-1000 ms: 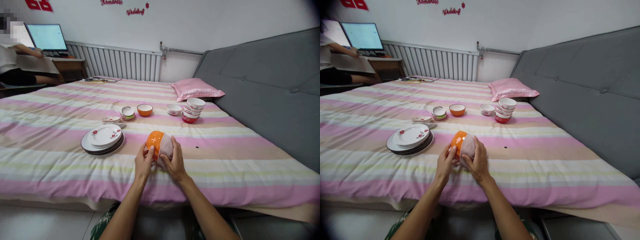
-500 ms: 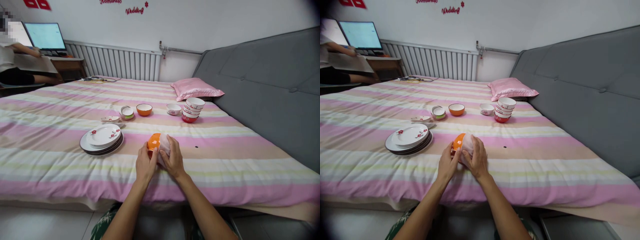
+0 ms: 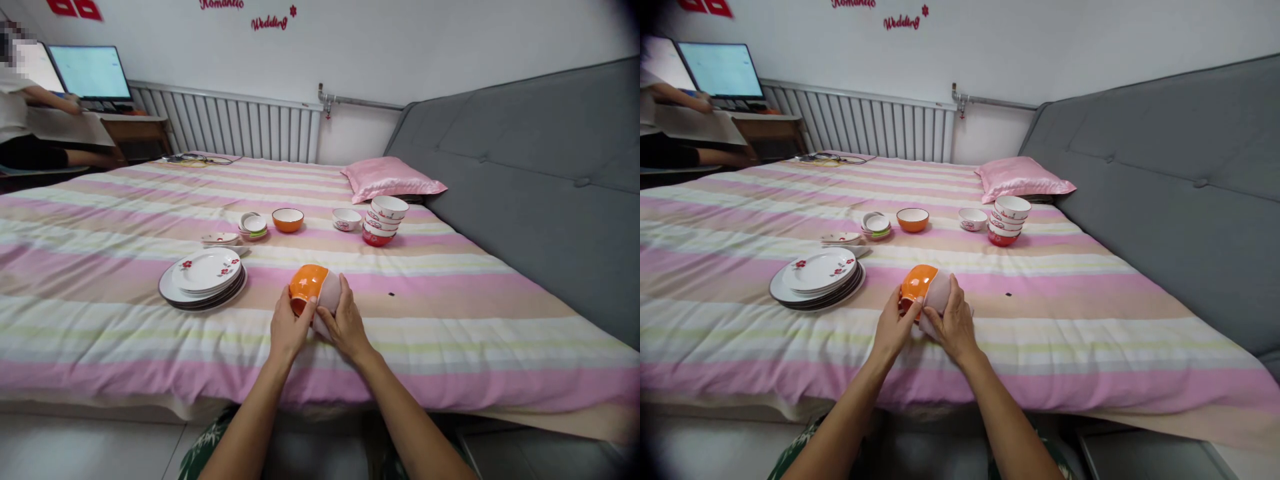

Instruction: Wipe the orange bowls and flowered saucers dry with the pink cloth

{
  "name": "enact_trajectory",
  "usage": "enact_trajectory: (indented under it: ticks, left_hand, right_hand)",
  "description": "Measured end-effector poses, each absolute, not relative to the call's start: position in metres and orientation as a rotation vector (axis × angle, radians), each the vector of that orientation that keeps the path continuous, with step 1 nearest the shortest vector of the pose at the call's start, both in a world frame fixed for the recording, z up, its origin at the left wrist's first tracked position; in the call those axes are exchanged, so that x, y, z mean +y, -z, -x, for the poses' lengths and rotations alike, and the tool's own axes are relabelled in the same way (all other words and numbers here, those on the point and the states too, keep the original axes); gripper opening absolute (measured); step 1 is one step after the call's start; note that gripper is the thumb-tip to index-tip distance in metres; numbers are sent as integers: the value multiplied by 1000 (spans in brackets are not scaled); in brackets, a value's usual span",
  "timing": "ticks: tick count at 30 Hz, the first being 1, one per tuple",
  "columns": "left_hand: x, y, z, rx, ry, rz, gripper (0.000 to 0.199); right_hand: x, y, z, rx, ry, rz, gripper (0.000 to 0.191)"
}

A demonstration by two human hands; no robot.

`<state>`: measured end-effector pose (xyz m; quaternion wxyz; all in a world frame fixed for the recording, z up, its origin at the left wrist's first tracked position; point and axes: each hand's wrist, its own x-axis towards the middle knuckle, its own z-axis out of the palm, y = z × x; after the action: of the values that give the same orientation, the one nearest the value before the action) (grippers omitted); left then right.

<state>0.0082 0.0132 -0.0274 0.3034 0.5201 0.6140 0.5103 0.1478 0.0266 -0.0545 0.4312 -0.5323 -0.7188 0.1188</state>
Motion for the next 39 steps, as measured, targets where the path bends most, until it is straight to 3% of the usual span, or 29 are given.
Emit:
enact_trajectory:
  ticks: [6, 16, 25, 30, 39]
  left_hand:
    - [12, 26, -6, 1708, -1256, -1337, 77]
    - [12, 23, -9, 1781, -1236, -1278, 78]
    - [12, 21, -10, 1841, -1418, -1179, 48]
    - [8, 17, -8, 1836, -1414, -1185, 44]
    - [3, 10, -11, 1970, -1197, -1414, 48]
  right_hand:
    - [28, 60, -148, -1822, -312, 1374, 84]
    - [29, 63, -148, -1829, -328, 1368, 83]
    - [24, 58, -146, -1771, -369, 1339, 84]
    - [24, 53, -146, -1693, -395, 1227, 83]
    - [23, 40, -146, -1580, -365, 1132, 65]
